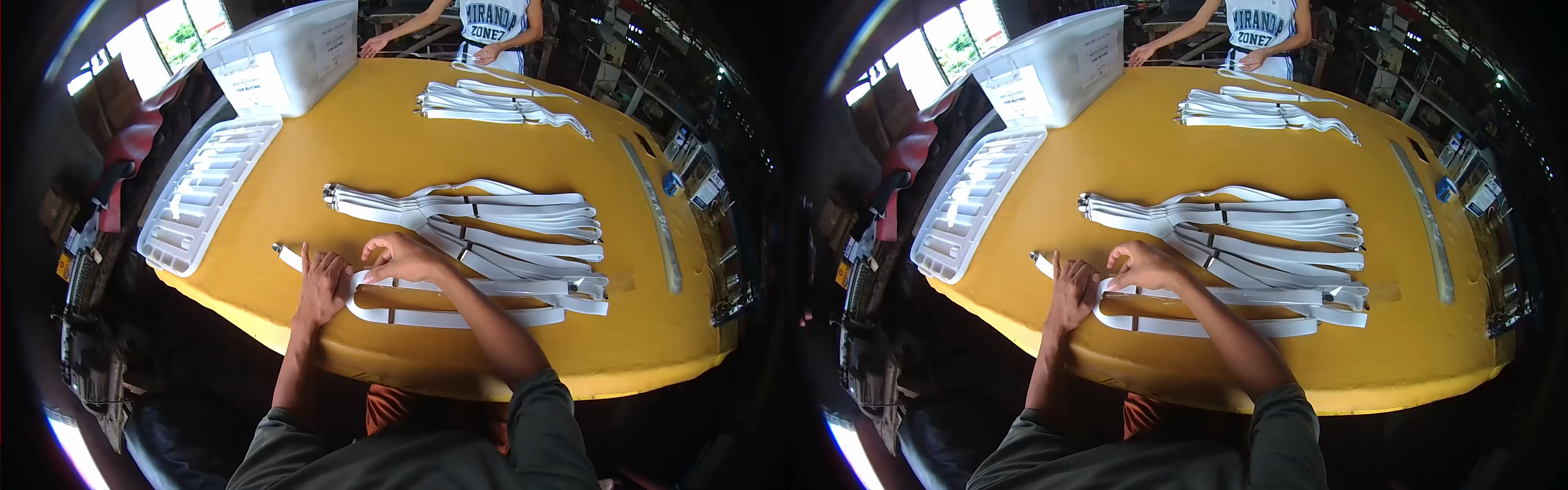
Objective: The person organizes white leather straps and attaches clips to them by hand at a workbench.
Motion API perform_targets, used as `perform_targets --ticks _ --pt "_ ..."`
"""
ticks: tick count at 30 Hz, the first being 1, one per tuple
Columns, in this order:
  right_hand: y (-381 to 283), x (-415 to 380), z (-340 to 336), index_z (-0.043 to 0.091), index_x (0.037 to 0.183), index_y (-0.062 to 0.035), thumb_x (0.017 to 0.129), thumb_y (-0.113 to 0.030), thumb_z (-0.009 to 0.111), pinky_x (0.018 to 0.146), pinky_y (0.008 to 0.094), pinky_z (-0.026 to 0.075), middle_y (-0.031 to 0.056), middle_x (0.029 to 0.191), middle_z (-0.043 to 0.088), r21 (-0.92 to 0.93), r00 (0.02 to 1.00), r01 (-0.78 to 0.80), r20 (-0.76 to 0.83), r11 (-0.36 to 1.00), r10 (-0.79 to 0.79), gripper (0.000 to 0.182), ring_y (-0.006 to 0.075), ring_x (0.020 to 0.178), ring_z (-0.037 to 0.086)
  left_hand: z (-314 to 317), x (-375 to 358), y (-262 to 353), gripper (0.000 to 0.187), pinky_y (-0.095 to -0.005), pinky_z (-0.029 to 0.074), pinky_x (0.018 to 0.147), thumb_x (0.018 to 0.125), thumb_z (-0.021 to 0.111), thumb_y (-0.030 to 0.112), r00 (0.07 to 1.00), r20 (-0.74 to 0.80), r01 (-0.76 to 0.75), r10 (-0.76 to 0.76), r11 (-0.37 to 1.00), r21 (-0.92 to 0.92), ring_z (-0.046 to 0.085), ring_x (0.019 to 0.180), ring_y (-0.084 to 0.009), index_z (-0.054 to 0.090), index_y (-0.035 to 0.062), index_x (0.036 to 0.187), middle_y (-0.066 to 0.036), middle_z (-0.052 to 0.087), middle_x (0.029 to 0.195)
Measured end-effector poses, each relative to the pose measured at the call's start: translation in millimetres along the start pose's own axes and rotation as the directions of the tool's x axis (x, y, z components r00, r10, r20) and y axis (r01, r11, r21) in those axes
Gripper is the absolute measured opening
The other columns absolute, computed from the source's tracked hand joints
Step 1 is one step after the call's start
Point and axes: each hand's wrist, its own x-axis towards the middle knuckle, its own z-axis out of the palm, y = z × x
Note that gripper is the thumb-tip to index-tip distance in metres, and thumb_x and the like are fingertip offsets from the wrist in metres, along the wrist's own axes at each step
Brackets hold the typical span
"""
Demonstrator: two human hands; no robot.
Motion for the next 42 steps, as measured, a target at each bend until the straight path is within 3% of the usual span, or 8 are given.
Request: perform_targets --ticks 6,11,16,21,26,33,37,42 --pt "-13 15 6 0.060 0.118 0.0018 0.076 -0.024 0.086 0.075 0.0333 0.053 0.0143 0.093 0.075 -0.062 0.995 -0.097 0.032 0.993 0.099 0.055 0.0214 0.086 0.070 0 1 3 0.012 -0.0634 0.013 0.119 0.096 0.053 0.012 0.999 -0.041 -0.011 0.011 1.000 -0.002 0.058 0.096 -0.0315 0.061 0.0033 0.092 -0.010 0.060 0.087" --pt "-4 8 6 0.052 0.129 0.0029 0.083 -0.033 0.083 0.075 0.0326 0.054 0.0176 0.104 0.074 -0.139 0.997 0.030 -0.060 0.990 -0.039 0.066 0.0199 0.091 0.069 -6 4 6 0.017 -0.0622 0.010 0.120 0.099 0.050 0.015 0.999 -0.013 0.039 -0.040 0.998 -0.052 0.059 0.099 -0.0311 0.061 0.0036 0.091 -0.010 0.063 0.090" --pt "10 -25 -11 0.056 0.123 0.0027 0.089 -0.034 0.076 0.083 0.0375 0.055 0.0205 0.104 0.073 -0.187 0.979 0.068 -0.179 0.980 -0.102 0.055 0.0261 0.096 0.072 -12 8 12 0.032 -0.0598 0.010 0.120 0.104 0.050 0.031 0.995 0.043 0.094 -0.086 0.966 -0.243 0.058 0.100 -0.0293 0.070 0.0083 0.115 -0.007 0.067 0.092" --pt "9 -73 -27 0.058 0.120 0.0020 0.092 -0.032 0.073 0.083 0.0377 0.055 0.0187 0.102 0.073 -0.312 0.975 0.007 -0.208 0.950 -0.075 0.046 0.0273 0.096 0.072 -8 10 8 0.024 -0.0566 0.011 0.121 0.102 0.054 0.026 0.979 0.201 0.100 -0.047 0.960 -0.263 0.054 0.093 -0.0280 0.066 0.0054 0.100 -0.006 0.061 0.085" --pt "16 -97 -28 0.059 0.122 0.0014 0.093 -0.031 0.073 0.089 0.0395 0.053 0.0193 0.110 0.072 -0.338 0.973 -0.044 -0.229 0.940 -0.036 0.046 0.0279 0.102 0.070 9 12 9 0.019 -0.0471 0.029 0.107 0.101 0.052 0.019 0.991 0.128 0.084 -0.043 0.939 -0.332 0.050 0.094 -0.0302 0.055 0.0028 0.092 -0.011 0.055 0.088" --pt "2 -193 -37 0.060 0.122 -0.0017 0.091 -0.032 0.072 0.096 0.0446 0.050 0.0210 0.112 0.069 -0.577 0.856 -0.107 -0.468 0.810 -0.220 0.045 0.0364 0.110 0.065 -4 8 7 0.012 -0.0461 0.034 0.094 0.104 0.044 0.008 0.990 0.085 -0.089 0.111 0.969 -0.230 0.043 0.092 -0.0356 0.050 -0.0007 0.098 -0.016 0.049 0.094" --pt "4 -292 -55 0.063 0.119 -0.0019 0.095 -0.021 0.070 0.083 0.0366 0.055 0.0147 0.106 0.071 -0.288 0.566 -0.268 -0.819 0.919 -0.092 0.032 0.0257 0.100 0.069 -9 1 6 0.016 -0.0444 0.037 0.088 0.105 0.043 0.010 0.986 0.160 0.095 -0.042 0.936 -0.339 0.043 0.088 -0.0354 0.049 -0.0014 0.096 -0.018 0.049 0.090" --pt "47 -377 -62 0.066 0.113 -0.0024 0.094 -0.011 0.068 0.079 0.0360 0.055 0.0124 0.099 0.073 -0.076 0.072 -0.395 -0.996 0.915 -0.052 0.021 0.0234 0.092 0.072 -14 6 3 0.014 -0.0440 0.039 0.085 0.104 0.043 0.008 0.985 0.173 0.046 0.011 0.945 -0.324 0.044 0.086 -0.0349 0.050 -0.0014 0.096 -0.017 0.051 0.090"
